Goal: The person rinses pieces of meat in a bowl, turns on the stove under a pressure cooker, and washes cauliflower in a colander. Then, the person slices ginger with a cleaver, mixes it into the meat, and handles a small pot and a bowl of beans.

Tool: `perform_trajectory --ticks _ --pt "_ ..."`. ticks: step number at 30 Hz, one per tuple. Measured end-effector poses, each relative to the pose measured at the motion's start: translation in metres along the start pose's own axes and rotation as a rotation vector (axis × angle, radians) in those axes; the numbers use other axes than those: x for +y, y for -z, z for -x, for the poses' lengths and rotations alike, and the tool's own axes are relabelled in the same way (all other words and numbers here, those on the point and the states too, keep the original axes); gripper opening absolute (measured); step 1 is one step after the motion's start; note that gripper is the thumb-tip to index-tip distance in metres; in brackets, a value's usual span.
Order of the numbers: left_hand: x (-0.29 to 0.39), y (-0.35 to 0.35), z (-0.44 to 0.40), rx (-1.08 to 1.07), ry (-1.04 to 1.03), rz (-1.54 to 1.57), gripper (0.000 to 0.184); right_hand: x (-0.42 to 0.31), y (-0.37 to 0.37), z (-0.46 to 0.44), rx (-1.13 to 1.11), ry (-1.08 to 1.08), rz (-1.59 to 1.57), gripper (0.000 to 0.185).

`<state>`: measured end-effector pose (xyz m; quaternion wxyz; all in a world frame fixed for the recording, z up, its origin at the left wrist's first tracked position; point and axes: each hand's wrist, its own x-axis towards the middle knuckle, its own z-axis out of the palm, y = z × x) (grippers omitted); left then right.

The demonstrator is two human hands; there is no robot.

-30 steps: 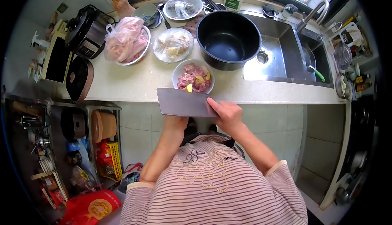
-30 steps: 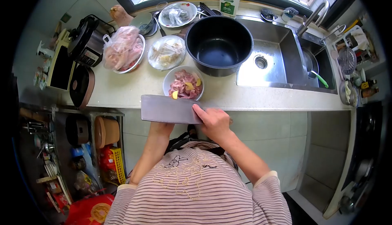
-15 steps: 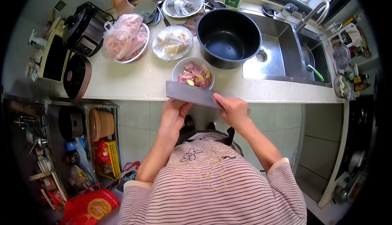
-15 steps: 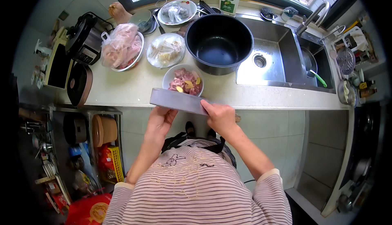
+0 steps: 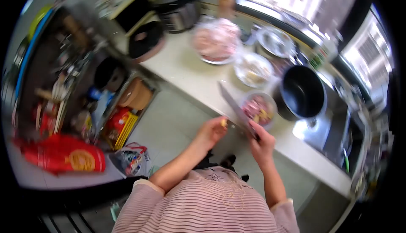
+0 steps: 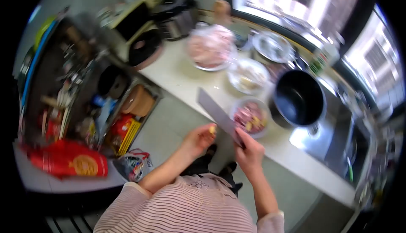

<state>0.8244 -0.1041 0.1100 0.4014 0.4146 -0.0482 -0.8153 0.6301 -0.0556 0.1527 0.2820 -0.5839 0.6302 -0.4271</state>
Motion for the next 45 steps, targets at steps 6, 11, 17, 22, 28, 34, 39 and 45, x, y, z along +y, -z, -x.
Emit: perform_trajectory --ticks 6,11,17,22,28,34,39,45 --pt "0.028 0.053 0.007 -0.082 -0.108 0.057 0.021 -0.044 -0.047 -0.015 -0.081 0.128 -0.013 0.036" --pt "0.105 0.119 0.028 0.098 -0.279 0.1 0.021 -0.11 -0.124 -0.036 -0.209 0.077 -0.006 0.039" --pt "0.275 0.294 0.069 0.448 -0.752 0.145 0.014 -0.219 -0.281 -0.082 -0.263 0.406 0.071 0.038" --pt "0.426 0.399 0.157 0.718 -1.148 0.304 0.015 -0.348 -0.404 -0.147 -0.247 0.873 0.14 0.029" --pt "0.554 0.468 0.217 0.938 -1.339 0.188 0.019 -0.495 -0.471 -0.221 0.091 1.3 0.422 0.027" --pt "0.634 0.498 0.218 0.973 -1.436 0.087 0.027 -0.602 -0.531 -0.295 0.496 1.592 0.742 0.038" --pt "0.68 0.531 0.199 1.016 -1.351 -0.195 0.059 -0.648 -0.574 -0.334 0.749 1.822 0.936 0.018" --pt "0.692 0.494 0.202 1.369 -1.421 -0.554 0.047 -0.675 -0.6 -0.348 0.714 1.896 1.18 0.037"
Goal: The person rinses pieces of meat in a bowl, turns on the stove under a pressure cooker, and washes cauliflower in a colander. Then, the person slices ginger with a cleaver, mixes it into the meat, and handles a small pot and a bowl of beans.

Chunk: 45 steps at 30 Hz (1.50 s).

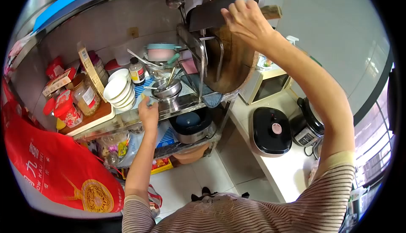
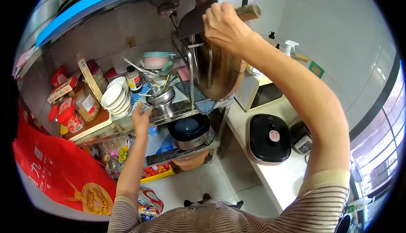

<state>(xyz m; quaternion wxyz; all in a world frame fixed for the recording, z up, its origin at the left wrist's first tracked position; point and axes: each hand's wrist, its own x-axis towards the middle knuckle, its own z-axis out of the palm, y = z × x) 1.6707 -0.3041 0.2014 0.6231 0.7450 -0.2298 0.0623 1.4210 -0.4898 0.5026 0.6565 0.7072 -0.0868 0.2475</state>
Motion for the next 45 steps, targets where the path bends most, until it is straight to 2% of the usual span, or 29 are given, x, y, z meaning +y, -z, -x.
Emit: perform_trajectory --ticks 1,2,4,6,9,10,11,15,17,18,21,23,27,29,32,33,35,36,37,38,39,40,41,42,43,45 --pt "0.005 -0.006 0.002 0.046 -0.142 -0.064 0.045 0.0 -0.003 -0.003 -0.006 0.032 0.003 0.037" --pt "0.048 -0.004 0.009 -0.059 -0.091 -0.008 0.042 0.001 -0.007 -0.005 0.009 0.063 0.03 0.04" --pt "0.067 -0.025 0.001 -0.121 -0.304 0.102 0.041 -0.001 -0.011 -0.011 -0.027 0.106 0.048 0.039" --pt "0.121 -0.037 0.006 -0.159 -0.481 0.059 0.042 0.002 -0.015 -0.015 -0.068 0.163 0.076 0.035" --pt "0.159 -0.07 -0.002 -0.214 -0.595 0.047 0.049 0.008 -0.019 -0.016 0.009 0.207 0.116 0.032" --pt "0.168 -0.082 -0.006 -0.211 -0.643 0.042 0.051 0.008 -0.033 -0.018 0.146 0.204 0.135 0.014" --pt "0.175 -0.093 -0.009 -0.208 -0.692 0.038 0.053 0.007 -0.034 -0.018 0.172 0.214 0.126 0.015" --pt "0.193 -0.12 -0.018 -0.215 -0.642 -0.016 0.06 -0.007 -0.04 -0.033 0.201 0.25 0.166 0.015" --pt "0.198 -0.124 -0.021 -0.246 -0.577 -0.049 0.061 -0.017 -0.028 -0.044 0.018 0.347 0.158 0.015" --pt "0.196 -0.128 -0.024 -0.224 -0.56 -0.022 0.063 -0.023 -0.026 -0.049 0.048 0.34 0.146 0.014" --pt "0.181 -0.131 -0.024 -0.169 -0.578 0.062 0.063 -0.05 -0.044 -0.067 0.148 0.349 0.012 0.015" --pt "0.167 -0.129 -0.022 -0.214 -0.539 0.222 0.059 -0.074 -0.06 -0.075 0.165 0.298 -0.072 0.014" --pt "0.146 -0.11 0.015 -0.269 -0.331 0.477 0.047 -0.098 -0.072 -0.073 0.02 0.158 -0.06 0.023" --pt "0.15 -0.096 0.046 -0.291 -0.245 0.528 0.044 -0.106 -0.079 -0.074 -0.005 0.172 -0.205 0.026" --pt "0.149 -0.078 0.098 -0.33 -0.131 0.539 0.04 -0.122 -0.042 -0.052 -0.011 0.015 -0.387 0.026" --pt "0.145 -0.071 0.119 -0.348 -0.078 0.51 0.039 -0.11 -0.011 -0.033 -0.053 -0.009 -0.628 0.021" --pt "0.127 -0.067 0.161 -0.389 -0.105 0.505 0.036 -0.153 0.019 0.019 0.342 -0.42 -0.651 0.018" --pt "0.11 -0.065 0.182 -0.469 0.03 0.514 0.038 -0.174 0.036 0.049 0.345 -0.47 -0.798 0.018" --pt "0.096 -0.066 0.2 -0.548 0.163 0.507 0.039 -0.193 0.058 0.086 0.333 -0.616 -0.904 0.011" --pt "0.095 -0.062 0.221 -0.599 0.229 0.339 0.038 -0.222 0.08 0.128 0.247 -0.73 -1.09 0.011" --pt "0.075 -0.068 0.238 -0.715 0.217 0.359 0.034 -0.228 0.111 0.179 -0.044 -0.768 -1.192 0.011" --pt "0.055 -0.073 0.254 -0.832 0.205 0.377 0.031 -0.245 0.139 0.231 -0.215 -0.9 -1.308 0.013" --pt "0.064 -0.074 0.276 -0.955 0.199 0.315 0.028 -0.255 0.169 0.279 -0.588 -1.0 -1.337 0.013" --pt "0.066 -0.077 0.297 -1.035 0.208 0.31 0.029 -0.261 0.202 0.322 -0.864 -1.134 -1.34 0.015" --pt "0.055 -0.085 0.318 -1.138 0.234 0.35 0.029 -0.245 0.243 0.354 -1.033 -1.256 -1.307 0.019" --pt "0.06 -0.087 0.371 -1.316 0.226 0.37 0.03 -0.247 0.316 0.416 -1.14 -1.648 -1.207 0.019"
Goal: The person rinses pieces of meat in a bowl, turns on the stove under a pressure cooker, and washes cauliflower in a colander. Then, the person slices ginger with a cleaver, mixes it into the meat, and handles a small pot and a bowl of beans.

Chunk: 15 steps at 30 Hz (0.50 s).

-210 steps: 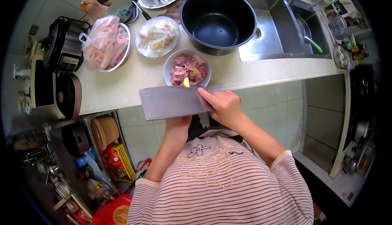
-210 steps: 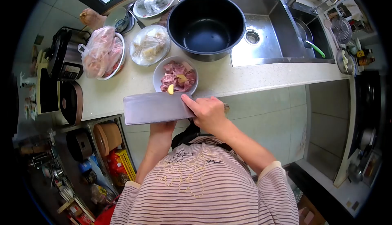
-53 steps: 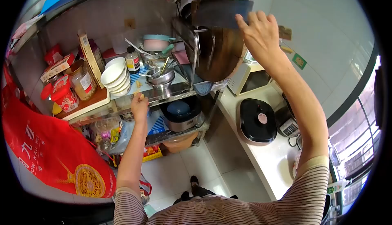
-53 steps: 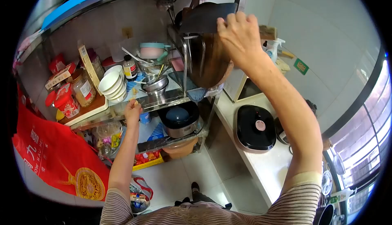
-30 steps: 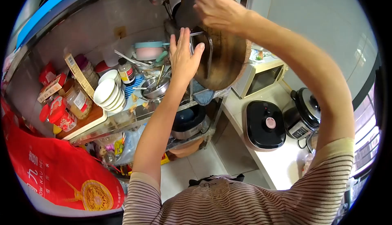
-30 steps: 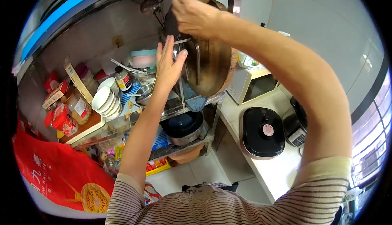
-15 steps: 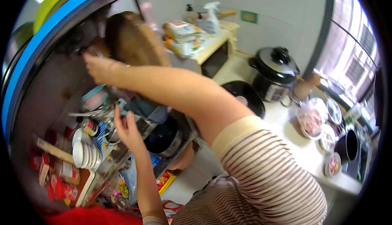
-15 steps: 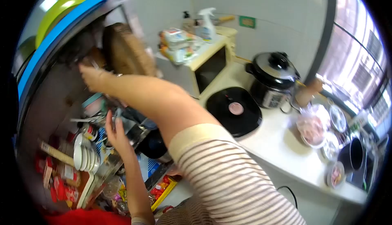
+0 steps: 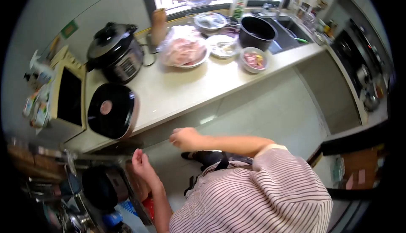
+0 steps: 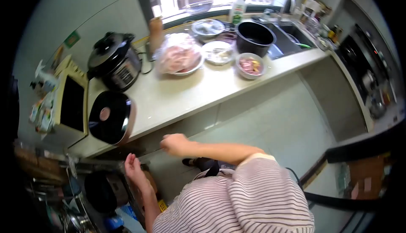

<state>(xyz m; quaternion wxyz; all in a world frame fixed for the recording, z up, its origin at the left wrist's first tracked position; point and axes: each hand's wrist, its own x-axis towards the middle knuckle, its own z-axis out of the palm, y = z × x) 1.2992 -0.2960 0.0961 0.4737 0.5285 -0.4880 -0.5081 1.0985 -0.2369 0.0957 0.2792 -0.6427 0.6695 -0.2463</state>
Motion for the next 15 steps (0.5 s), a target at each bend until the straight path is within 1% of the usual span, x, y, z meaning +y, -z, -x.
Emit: perform_trajectory --ticks 1,2,5,7,8,10,13,15 --pt "-0.008 -0.025 0.006 -0.101 -0.03 0.036 0.03 0.025 0.02 0.025 0.063 -0.16 -0.03 0.019" --pt "-0.008 -0.054 0.017 -0.171 -0.038 -0.005 0.03 0.051 0.037 0.05 0.163 -0.281 -0.12 0.02" --pt "0.003 -0.135 0.051 -0.434 -0.111 -0.072 0.03 0.125 0.074 0.108 0.52 -0.491 -0.364 0.026" --pt "0.007 -0.187 0.068 -0.593 -0.211 -0.114 0.031 0.162 0.098 0.137 0.739 -0.552 -0.386 0.028" --pt "0.017 -0.212 0.075 -0.666 -0.234 -0.171 0.03 0.185 0.109 0.147 0.803 -0.593 -0.467 0.03" --pt "0.021 -0.267 0.084 -0.767 -0.344 -0.266 0.029 0.23 0.131 0.161 0.92 -0.673 -0.631 0.036" --pt "0.029 -0.369 0.097 -0.823 -0.664 -0.298 0.028 0.271 0.179 0.167 1.063 -0.72 -0.788 0.048" --pt "0.03 -0.444 0.104 -0.876 -0.798 -0.352 0.026 0.305 0.206 0.166 1.035 -0.71 -0.858 0.052"
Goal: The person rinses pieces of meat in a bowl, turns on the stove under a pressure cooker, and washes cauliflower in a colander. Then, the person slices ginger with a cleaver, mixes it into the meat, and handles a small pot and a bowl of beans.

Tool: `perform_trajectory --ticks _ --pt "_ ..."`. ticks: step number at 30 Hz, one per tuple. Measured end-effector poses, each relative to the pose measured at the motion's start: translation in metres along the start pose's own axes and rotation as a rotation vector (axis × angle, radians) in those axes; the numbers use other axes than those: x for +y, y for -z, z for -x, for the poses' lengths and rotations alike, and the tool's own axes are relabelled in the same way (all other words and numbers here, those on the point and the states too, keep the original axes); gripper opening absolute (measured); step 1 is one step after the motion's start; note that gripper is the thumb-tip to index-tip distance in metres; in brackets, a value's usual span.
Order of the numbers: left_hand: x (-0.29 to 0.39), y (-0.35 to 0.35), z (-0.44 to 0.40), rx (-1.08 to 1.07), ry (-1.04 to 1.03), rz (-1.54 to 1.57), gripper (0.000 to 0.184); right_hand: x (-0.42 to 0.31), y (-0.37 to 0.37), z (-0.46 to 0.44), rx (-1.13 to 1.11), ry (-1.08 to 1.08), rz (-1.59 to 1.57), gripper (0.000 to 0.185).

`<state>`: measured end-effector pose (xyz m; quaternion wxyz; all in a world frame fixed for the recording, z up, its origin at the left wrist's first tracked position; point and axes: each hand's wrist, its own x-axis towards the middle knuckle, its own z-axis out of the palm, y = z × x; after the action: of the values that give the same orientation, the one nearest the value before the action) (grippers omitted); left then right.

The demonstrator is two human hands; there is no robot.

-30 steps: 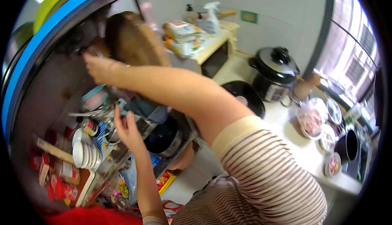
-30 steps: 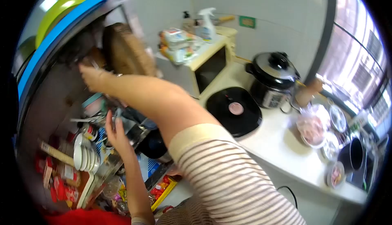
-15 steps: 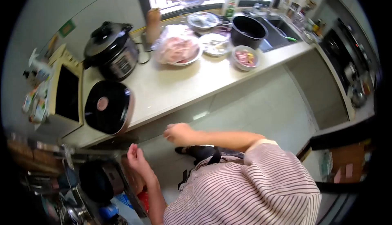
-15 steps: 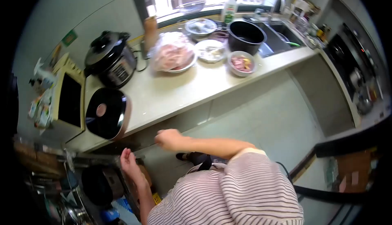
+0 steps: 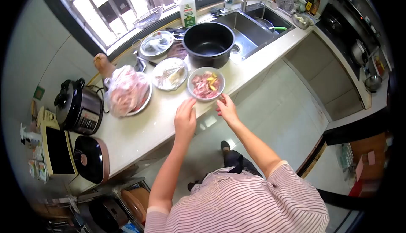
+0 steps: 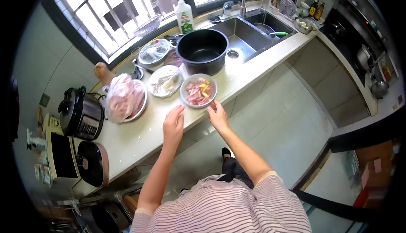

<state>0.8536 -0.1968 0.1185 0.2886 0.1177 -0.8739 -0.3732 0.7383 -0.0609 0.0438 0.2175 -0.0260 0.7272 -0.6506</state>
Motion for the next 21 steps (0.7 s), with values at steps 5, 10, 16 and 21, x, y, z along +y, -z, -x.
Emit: perform_trajectory --ticks 5,10,16,21 --pt "-0.023 -0.104 -0.084 -0.126 -0.282 -0.489 0.027 -0.006 0.018 -0.066 -0.183 -0.028 -0.052 0.053" --pt "-0.029 -0.123 -0.109 -0.278 -0.14 -0.616 0.026 -0.042 0.028 -0.081 -0.313 -0.28 -0.183 0.059" --pt "-0.018 -0.108 -0.119 -0.406 -0.135 -0.458 0.026 -0.009 0.029 -0.1 -0.141 -0.04 -0.016 0.047" --pt "0.019 -0.128 -0.126 -0.521 -0.238 -0.358 0.034 -0.029 0.08 -0.083 -0.101 -0.231 -0.22 0.05"
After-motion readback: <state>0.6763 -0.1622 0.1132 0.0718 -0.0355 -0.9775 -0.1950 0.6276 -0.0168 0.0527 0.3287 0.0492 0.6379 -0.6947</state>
